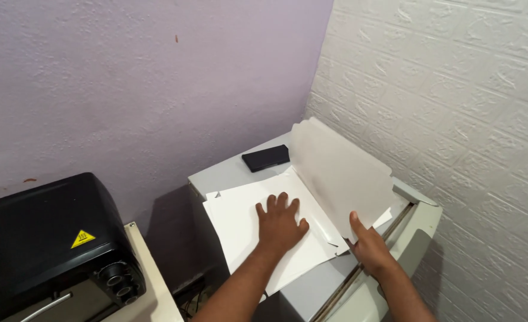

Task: Folding several cardboard pizza boxes and stacking them.

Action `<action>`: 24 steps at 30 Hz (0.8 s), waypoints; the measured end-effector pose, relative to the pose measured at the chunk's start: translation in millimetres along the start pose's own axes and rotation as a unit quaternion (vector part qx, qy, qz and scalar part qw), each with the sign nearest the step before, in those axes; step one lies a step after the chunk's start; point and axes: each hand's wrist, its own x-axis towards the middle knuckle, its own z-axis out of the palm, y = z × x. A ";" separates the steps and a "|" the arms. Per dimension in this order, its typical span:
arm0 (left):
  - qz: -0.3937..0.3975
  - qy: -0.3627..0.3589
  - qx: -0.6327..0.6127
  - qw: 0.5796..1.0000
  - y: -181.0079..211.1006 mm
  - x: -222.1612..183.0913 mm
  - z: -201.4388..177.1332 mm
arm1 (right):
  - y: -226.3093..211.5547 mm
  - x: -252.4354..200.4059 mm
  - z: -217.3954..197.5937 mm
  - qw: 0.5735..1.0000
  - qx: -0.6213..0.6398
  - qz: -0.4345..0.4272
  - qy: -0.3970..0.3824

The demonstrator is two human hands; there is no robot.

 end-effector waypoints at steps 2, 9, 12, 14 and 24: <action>0.043 0.046 0.020 0.998 -6.7 1.9 12.2 | 1.1 -0.8 5.3 0.999 0.024 0.012 -0.045; 0.033 0.007 -0.043 0.998 3.6 -3.7 -2.3 | -11.0 -5.4 29.6 0.968 -0.093 -0.094 -0.213; 0.026 0.003 -0.103 0.994 2.5 -2.3 0.9 | -28.0 -12.1 40.0 0.903 -0.261 -0.183 -0.287; 0.019 0.003 -0.137 0.990 -4.5 -1.2 -1.1 | -35.0 -12.6 48.9 0.903 -0.265 -0.160 -0.299; -0.024 0.017 -0.314 0.949 -46.5 -1.5 -11.8 | -75.7 55.6 114.9 0.884 -0.354 -0.193 -0.238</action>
